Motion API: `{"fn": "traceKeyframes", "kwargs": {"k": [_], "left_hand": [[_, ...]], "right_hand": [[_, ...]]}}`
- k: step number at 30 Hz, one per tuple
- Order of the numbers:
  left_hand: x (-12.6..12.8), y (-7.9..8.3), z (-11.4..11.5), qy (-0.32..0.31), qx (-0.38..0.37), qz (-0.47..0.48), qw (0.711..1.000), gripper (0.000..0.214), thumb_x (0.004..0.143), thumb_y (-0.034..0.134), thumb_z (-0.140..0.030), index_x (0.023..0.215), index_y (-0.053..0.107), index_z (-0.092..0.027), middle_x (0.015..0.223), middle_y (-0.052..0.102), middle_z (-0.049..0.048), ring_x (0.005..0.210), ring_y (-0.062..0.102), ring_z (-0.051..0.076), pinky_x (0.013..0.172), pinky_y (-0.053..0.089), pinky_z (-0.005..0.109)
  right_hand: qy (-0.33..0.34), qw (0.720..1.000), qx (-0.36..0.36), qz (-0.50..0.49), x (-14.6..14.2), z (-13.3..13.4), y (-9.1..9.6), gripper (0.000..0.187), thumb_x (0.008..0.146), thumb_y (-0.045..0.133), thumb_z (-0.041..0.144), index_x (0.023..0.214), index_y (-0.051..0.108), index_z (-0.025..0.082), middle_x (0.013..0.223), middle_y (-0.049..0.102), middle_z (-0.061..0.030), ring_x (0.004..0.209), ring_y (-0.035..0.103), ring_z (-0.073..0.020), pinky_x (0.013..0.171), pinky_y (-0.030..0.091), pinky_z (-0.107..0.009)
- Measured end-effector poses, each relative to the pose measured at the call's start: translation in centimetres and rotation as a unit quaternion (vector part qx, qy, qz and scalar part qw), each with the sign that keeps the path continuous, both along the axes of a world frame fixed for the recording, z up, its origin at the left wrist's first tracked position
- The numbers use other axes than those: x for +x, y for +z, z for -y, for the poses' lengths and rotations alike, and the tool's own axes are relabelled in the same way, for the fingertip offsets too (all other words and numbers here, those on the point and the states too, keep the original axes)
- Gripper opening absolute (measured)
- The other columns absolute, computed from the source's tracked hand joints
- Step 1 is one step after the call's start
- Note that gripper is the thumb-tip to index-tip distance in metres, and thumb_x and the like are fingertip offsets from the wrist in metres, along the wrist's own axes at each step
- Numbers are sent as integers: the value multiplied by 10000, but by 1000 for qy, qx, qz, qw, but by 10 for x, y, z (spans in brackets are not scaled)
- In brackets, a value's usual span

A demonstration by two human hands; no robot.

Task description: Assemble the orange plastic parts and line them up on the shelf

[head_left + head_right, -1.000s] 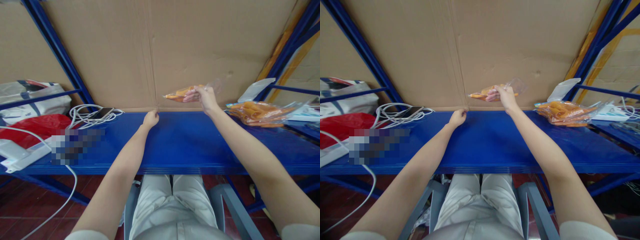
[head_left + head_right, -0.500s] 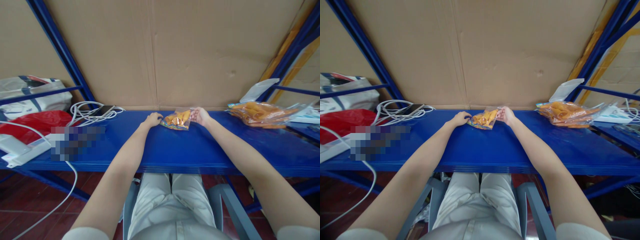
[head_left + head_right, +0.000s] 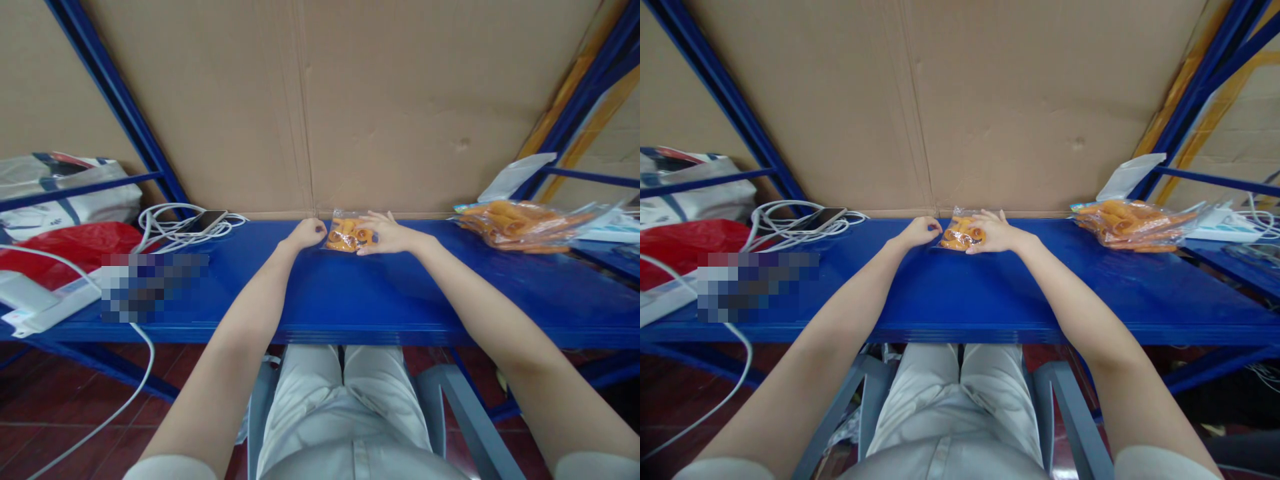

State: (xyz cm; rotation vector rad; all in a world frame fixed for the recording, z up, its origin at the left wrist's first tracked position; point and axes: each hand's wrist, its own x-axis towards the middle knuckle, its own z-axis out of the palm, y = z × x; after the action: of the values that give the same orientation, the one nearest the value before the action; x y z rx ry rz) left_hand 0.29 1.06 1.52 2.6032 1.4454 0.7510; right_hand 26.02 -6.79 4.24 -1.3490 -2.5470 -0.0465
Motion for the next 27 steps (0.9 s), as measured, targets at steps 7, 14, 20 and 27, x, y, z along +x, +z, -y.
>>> {"fn": "traceKeyframes", "kwargs": {"k": [7,14,20,27], "left_hand": [[5,7,12,-21,19,45,999,340,894,578,-414,878,804,-160,975,803,90,975,723,245,916,554,331],[20,11,26,-95,68,-23,993,576,871,687,-562,1329,691,-212,1342,701,115,1261,635,274,1082,480,389],[47,29,38,63,78,-94,991,437,1053,430,-355,1450,601,-289,1315,707,94,1231,656,240,1022,507,339],[63,59,33,143,45,-101,984,412,1024,402,-239,1249,743,-192,1224,745,147,1161,693,264,1003,514,358]], "right_hand": [[10,990,101,102,-36,14,-7,327,922,518,93,1113,762,196,1286,720,-131,1360,547,-302,1212,220,-646],[-199,968,146,53,-31,17,15,367,997,364,128,1229,649,125,1181,734,-202,1069,703,-306,838,518,-382],[-224,957,180,50,-9,8,33,334,1007,386,173,1226,637,159,1180,730,-187,1030,703,-301,747,473,-343],[-160,970,170,63,38,-13,37,320,963,570,362,1208,679,186,1154,748,-144,1040,692,-305,767,490,-345]]}}
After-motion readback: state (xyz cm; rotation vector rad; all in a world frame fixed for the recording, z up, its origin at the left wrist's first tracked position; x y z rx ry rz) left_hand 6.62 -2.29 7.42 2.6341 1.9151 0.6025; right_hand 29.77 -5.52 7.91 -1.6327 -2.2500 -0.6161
